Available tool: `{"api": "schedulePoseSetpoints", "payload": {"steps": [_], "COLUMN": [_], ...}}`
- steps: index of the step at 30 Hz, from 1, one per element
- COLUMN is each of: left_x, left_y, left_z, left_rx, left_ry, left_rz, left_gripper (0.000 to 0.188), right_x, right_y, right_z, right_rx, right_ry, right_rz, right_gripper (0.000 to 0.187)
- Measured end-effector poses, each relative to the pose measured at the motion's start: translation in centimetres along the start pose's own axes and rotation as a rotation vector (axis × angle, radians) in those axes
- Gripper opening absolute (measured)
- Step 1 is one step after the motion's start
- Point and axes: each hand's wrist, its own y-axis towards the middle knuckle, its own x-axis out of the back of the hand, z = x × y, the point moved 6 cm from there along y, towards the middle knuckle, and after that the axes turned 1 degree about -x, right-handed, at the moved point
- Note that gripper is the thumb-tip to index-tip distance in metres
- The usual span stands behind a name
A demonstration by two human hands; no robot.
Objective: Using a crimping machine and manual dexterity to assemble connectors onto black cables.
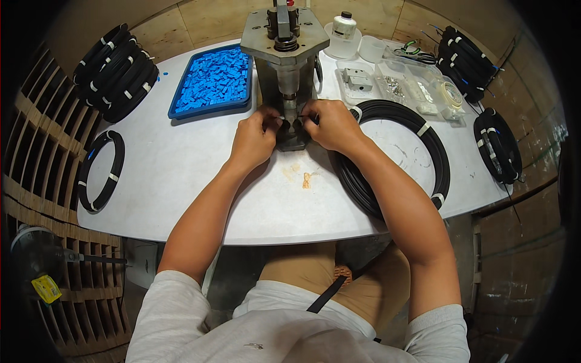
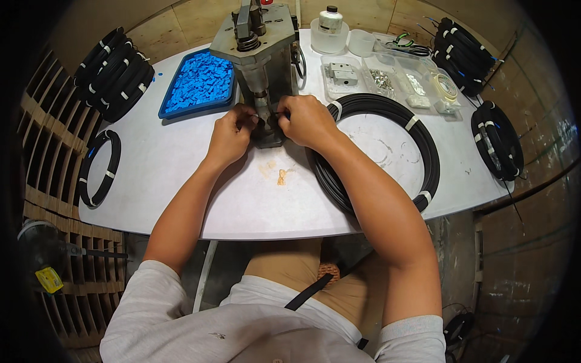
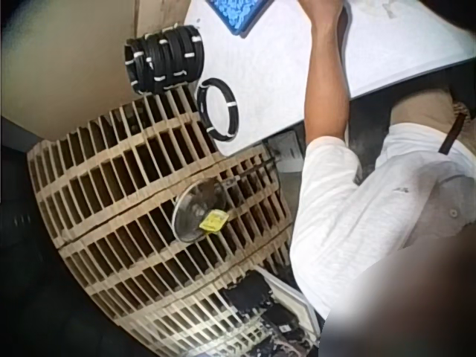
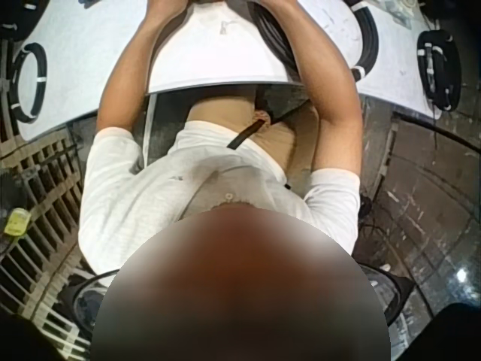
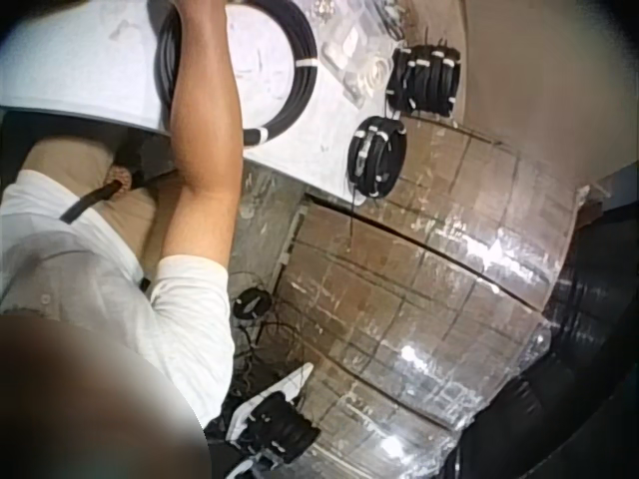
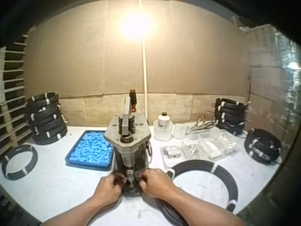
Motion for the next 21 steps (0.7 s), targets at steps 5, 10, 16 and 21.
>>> {"api": "schedulePoseSetpoints", "payload": {"steps": [5, 10, 16, 21], "left_x": [0.02, -0.01, -0.09, -0.09], "left_y": [-0.05, -0.14, -0.02, -0.03], "left_z": [-0.16, 0.09, 0.33, 0.32], "left_rx": [0.006, 0.001, 0.015, 0.009], "left_ry": [-0.003, -0.017, -0.004, -0.023], "left_rz": [-0.009, -0.022, -0.013, -0.017], "left_gripper": [0.020, 0.021, 0.019, 0.018], "right_x": [0.18, 0.21, 0.29, 0.16], "right_y": [0.06, -0.09, -0.10, -0.06], "right_z": [-0.04, 0.20, 0.25, 0.15], "right_rx": [0.032, 0.057, 0.045, 0.048], "right_ry": [0.024, 0.025, 0.024, 0.021], "right_rz": [-0.006, -0.014, 0.000, -0.008], "right_gripper": [0.022, 0.022, 0.022, 0.022]}}
